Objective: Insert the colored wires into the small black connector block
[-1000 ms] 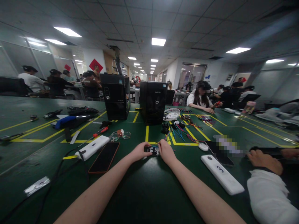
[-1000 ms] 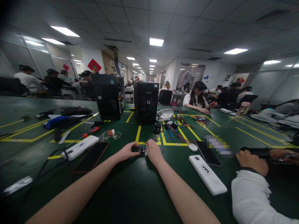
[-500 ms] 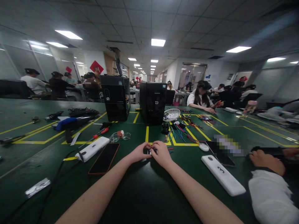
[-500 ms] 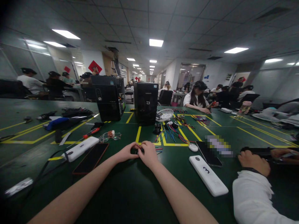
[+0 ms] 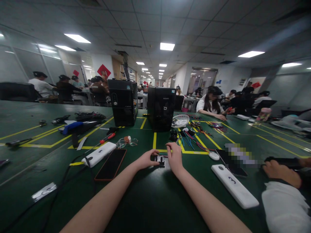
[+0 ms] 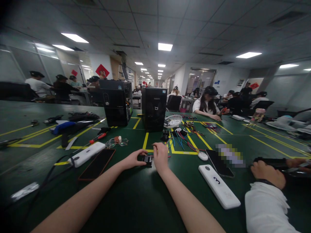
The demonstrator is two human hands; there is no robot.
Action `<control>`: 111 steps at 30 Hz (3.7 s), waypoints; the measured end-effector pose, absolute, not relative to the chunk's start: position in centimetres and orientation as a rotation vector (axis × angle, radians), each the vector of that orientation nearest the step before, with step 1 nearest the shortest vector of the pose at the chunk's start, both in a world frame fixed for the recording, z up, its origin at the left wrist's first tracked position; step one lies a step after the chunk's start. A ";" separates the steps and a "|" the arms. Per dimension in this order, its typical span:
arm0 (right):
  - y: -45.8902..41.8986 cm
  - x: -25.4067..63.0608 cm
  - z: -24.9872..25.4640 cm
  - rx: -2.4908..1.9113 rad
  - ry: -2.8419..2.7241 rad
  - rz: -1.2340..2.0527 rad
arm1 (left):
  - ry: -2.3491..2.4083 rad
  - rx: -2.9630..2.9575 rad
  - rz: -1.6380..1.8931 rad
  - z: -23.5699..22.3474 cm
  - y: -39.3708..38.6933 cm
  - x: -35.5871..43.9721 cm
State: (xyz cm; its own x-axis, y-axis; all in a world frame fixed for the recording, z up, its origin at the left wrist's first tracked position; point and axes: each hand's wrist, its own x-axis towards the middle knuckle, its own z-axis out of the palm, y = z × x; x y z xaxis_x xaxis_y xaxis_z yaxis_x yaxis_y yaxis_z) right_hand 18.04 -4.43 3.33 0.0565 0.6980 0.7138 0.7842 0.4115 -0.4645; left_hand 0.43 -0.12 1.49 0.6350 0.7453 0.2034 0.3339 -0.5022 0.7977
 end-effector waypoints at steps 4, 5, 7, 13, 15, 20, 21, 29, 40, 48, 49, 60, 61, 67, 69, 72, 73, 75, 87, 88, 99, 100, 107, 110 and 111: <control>-3.7 18.5 1.6 -1.346 -1.925 -0.081 | 0.819 2.116 0.699 1.6 -0.2 0.3; -3.6 18.5 1.2 -1.351 -1.939 -0.066 | 0.811 2.118 0.695 1.5 -0.2 0.3; -3.4 18.5 0.6 -1.360 -1.930 -0.051 | 0.798 2.109 0.688 1.5 -0.2 0.3; -3.6 19.0 0.2 -1.479 -2.016 -0.045 | 0.807 2.070 0.656 1.5 0.1 -0.2; -3.6 19.1 0.2 -1.526 -2.100 -0.045 | 0.797 2.063 0.647 1.6 0.2 -0.5; -3.7 19.2 1.0 -1.665 -2.243 -0.117 | 0.807 2.064 0.630 2.0 0.2 -0.8; -3.8 19.3 1.3 -1.716 -2.258 -0.131 | 0.809 2.064 0.625 2.1 0.2 -0.8; -5.2 19.1 2.1 -2.048 -2.227 -0.105 | 0.840 2.071 0.591 2.4 0.0 -0.7; -5.0 19.1 2.3 -2.127 -2.052 0.036 | 0.892 2.236 0.778 1.6 0.5 -0.7; -6.3 17.7 3.9 -1.982 -2.139 0.009 | 0.943 2.156 0.800 0.9 0.5 -0.3; -6.4 17.6 3.9 -1.978 -2.162 0.016 | 0.908 2.148 0.786 1.0 0.2 -0.1; -7.4 24.6 6.2 -2.609 -1.824 0.189 | 0.845 2.276 0.677 1.4 -1.7 1.2; -7.7 25.8 6.2 -2.643 -1.766 0.196 | 0.854 2.297 0.655 1.5 -1.7 1.2; -9.8 31.7 5.9 -2.628 -1.616 0.236 | 0.880 2.381 0.586 1.7 -1.7 1.1; -10.4 33.0 6.2 -2.570 -1.582 0.194 | 0.877 2.395 0.587 1.6 -1.6 1.1; -11.1 34.4 6.9 -2.460 -1.582 0.108 | 0.869 2.410 0.588 1.6 -1.6 1.2; -11.3 34.6 7.1 -2.416 -1.598 0.088 | 0.869 2.411 0.585 1.6 -1.6 1.2; -11.6 34.8 7.4 -2.344 -1.636 0.061 | 0.872 2.412 0.578 1.8 -1.7 1.2; -11.5 33.2 7.2 -2.228 -1.826 0.259 | 0.890 2.411 0.550 1.9 -1.8 1.1; -11.4 33.3 7.1 -2.229 -1.826 0.276 | 0.886 2.408 0.551 1.9 -1.8 1.1; -11.0 33.1 6.8 -2.315 -1.815 0.243 | 0.854 2.433 0.560 1.6 -1.5 1.2; -11.0 33.1 6.8 -2.321 -1.815 0.243 | 0.855 2.437 0.560 1.6 -1.5 1.2; -10.6 33.1 6.3 -2.313 -1.777 0.231 | 0.838 2.441 0.552 1.7 -1.5 1.1; -10.5 33.2 6.1 -2.306 -1.775 0.238 | 0.834 2.441 0.553 1.8 -1.5 1.2; -10.5 33.2 6.0 -2.306 -1.773 0.241 | 0.830 2.441 0.554 1.8 -1.5 1.2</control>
State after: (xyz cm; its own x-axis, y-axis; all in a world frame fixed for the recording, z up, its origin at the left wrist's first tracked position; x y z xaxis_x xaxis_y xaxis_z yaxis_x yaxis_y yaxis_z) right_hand 33.21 -10.51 6.04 0.2579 0.9662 0.0057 0.9296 -0.2465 -0.2739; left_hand 1.19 -1.54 1.80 0.7314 0.6479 0.2128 0.4449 -0.6898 0.5712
